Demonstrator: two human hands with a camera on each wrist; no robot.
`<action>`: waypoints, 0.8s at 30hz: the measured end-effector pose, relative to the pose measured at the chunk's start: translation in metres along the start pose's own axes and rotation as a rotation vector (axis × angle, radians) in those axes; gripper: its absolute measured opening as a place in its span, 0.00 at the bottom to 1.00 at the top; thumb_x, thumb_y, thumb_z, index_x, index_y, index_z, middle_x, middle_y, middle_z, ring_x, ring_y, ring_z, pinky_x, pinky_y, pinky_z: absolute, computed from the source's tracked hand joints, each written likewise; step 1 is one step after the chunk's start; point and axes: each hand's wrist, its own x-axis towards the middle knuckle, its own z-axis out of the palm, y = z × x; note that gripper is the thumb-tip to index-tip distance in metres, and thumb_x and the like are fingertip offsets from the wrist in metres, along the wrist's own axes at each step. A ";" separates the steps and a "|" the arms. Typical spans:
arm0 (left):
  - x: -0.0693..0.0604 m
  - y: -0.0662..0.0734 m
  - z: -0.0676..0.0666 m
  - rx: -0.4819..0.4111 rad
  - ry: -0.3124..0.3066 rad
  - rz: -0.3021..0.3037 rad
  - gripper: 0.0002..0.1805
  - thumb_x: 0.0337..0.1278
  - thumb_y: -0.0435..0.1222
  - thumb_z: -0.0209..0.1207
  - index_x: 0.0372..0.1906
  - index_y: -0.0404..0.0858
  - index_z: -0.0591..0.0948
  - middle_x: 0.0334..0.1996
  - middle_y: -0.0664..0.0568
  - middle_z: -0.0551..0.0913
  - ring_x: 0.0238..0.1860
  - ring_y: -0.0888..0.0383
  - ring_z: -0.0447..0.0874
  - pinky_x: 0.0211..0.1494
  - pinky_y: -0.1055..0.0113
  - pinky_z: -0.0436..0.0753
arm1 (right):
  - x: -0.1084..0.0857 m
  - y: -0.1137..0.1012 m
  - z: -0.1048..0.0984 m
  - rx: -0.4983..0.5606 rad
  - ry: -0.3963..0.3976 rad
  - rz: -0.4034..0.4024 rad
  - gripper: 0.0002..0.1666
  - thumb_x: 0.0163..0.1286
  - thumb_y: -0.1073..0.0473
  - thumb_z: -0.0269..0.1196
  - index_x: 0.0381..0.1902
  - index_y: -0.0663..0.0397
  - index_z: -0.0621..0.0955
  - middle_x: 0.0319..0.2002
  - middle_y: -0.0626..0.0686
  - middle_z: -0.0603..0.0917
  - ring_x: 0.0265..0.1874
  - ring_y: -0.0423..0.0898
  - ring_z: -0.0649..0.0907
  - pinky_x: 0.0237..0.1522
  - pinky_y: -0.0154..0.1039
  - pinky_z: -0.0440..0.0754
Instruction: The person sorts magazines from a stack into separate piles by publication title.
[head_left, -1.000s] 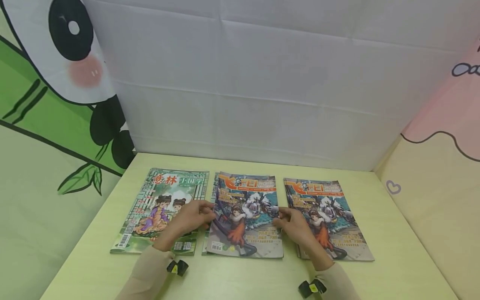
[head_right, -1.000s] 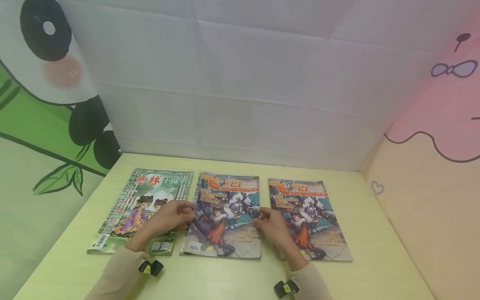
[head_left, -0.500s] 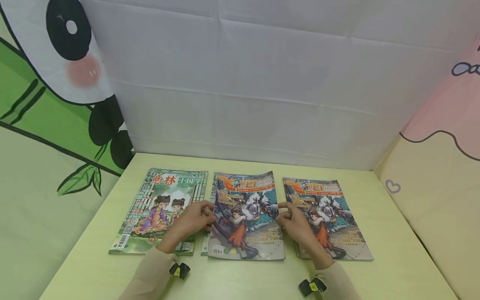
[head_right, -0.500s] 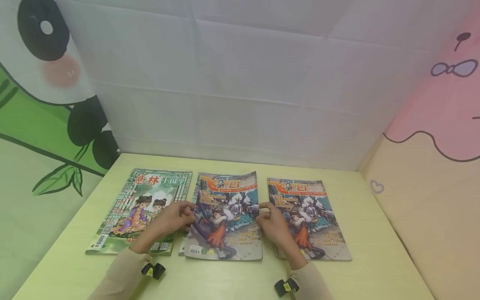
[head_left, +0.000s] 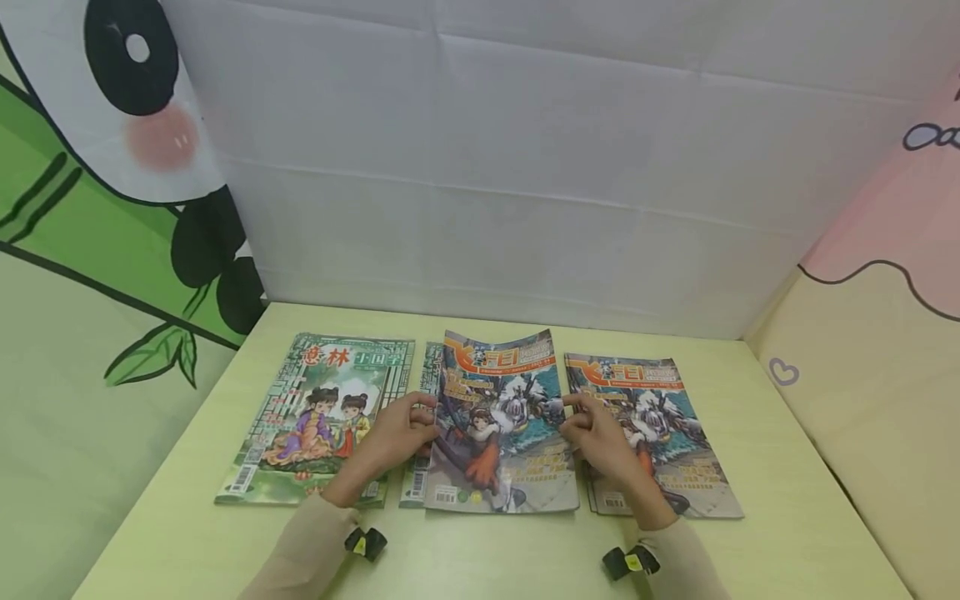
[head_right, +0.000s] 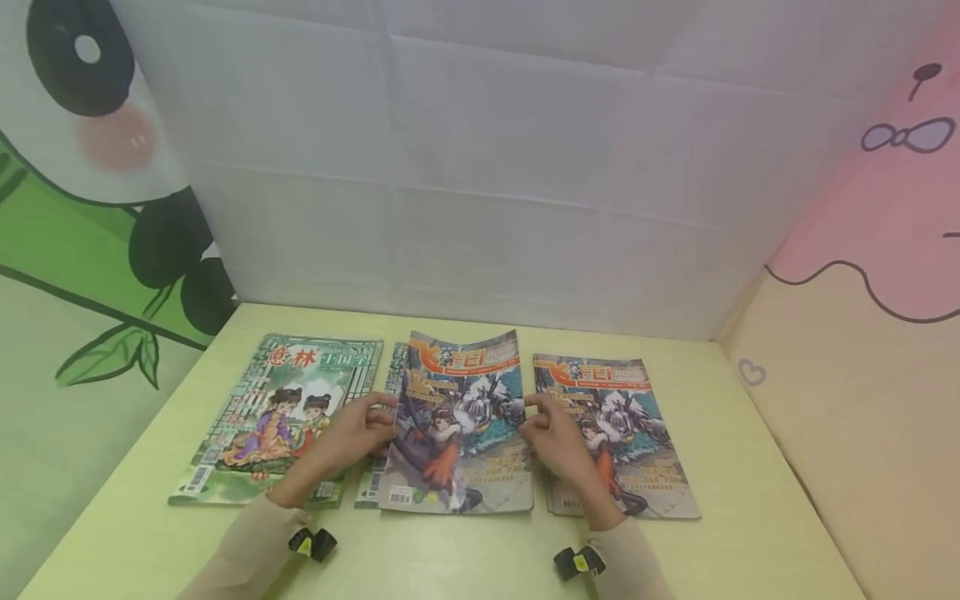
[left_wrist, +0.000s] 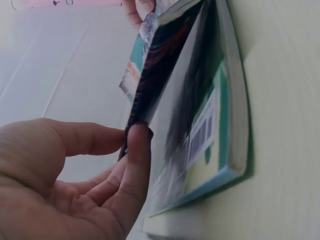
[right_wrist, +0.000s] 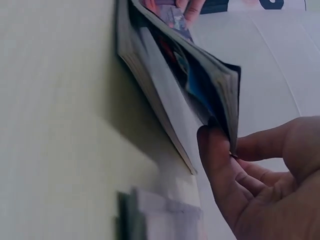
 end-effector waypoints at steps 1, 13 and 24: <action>0.001 0.000 0.002 -0.009 -0.002 0.002 0.24 0.72 0.23 0.65 0.70 0.25 0.77 0.51 0.36 0.90 0.37 0.52 0.92 0.40 0.56 0.94 | 0.000 -0.001 -0.003 -0.001 -0.010 0.001 0.28 0.85 0.71 0.58 0.78 0.71 0.69 0.45 0.66 0.90 0.36 0.50 0.86 0.34 0.44 0.90; 0.008 0.006 0.047 -0.008 0.033 0.111 0.25 0.70 0.25 0.67 0.69 0.26 0.79 0.47 0.46 0.91 0.45 0.54 0.91 0.48 0.60 0.90 | 0.000 0.010 -0.060 -0.002 -0.106 0.041 0.27 0.83 0.72 0.59 0.75 0.70 0.67 0.43 0.63 0.89 0.39 0.51 0.85 0.35 0.47 0.90; 0.022 0.020 0.093 -0.101 -0.016 0.163 0.25 0.71 0.27 0.68 0.69 0.26 0.79 0.51 0.39 0.91 0.46 0.50 0.92 0.45 0.58 0.92 | -0.006 0.022 -0.110 -0.025 -0.149 0.066 0.27 0.84 0.71 0.57 0.74 0.68 0.63 0.33 0.56 0.83 0.29 0.48 0.77 0.32 0.45 0.87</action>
